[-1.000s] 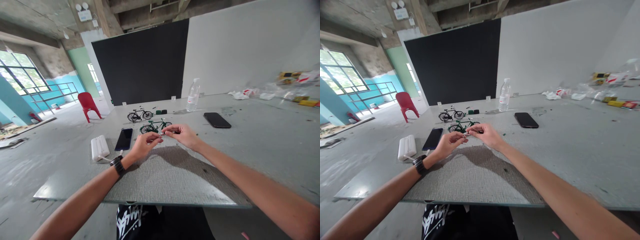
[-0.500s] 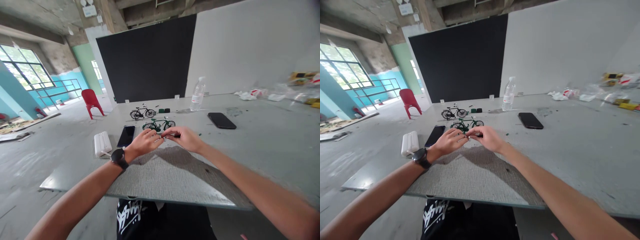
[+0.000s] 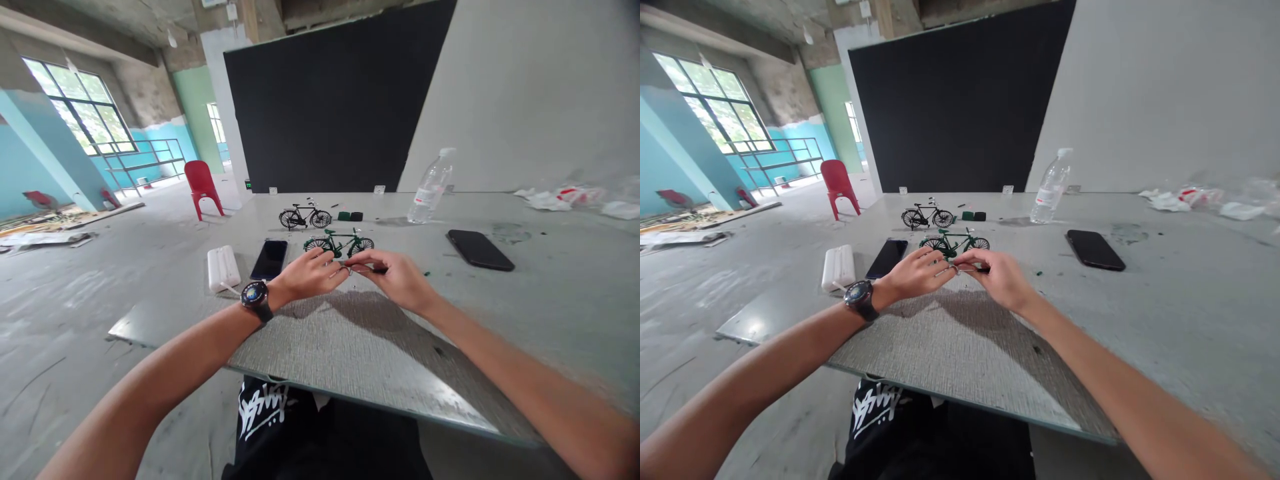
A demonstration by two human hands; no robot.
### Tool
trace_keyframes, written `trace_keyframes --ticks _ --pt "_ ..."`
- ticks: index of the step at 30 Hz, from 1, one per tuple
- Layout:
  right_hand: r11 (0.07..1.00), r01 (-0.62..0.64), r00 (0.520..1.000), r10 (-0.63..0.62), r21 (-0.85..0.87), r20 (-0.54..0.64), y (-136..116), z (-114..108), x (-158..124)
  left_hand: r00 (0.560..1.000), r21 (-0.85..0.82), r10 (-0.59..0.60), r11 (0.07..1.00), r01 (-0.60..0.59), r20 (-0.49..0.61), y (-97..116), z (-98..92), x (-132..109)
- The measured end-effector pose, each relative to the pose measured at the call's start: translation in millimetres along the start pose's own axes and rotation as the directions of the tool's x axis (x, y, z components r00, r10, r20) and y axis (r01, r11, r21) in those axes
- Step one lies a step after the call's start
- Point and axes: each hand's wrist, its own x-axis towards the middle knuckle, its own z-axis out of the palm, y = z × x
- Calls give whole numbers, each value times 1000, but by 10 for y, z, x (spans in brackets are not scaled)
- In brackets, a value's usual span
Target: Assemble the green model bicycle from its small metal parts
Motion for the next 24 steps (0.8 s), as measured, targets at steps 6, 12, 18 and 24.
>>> trace_keyframes --ticks 6,12,18,24 --pt "997 22 999 -24 -76 -25 -23 25 -5 997 -21 -78 997 78 -15 -3 -7 -2" --pt "994 40 997 -46 -102 -62 18 50 -16 994 -33 -106 994 106 -26 22 -10 8" --pt "996 15 997 -21 -92 -70 -16 53 -27 992 -37 -123 992 123 2 45 -30 16" --pt "999 31 997 -33 -29 -71 21 84 -36 989 -27 -148 989 148 0 77 -49 26"
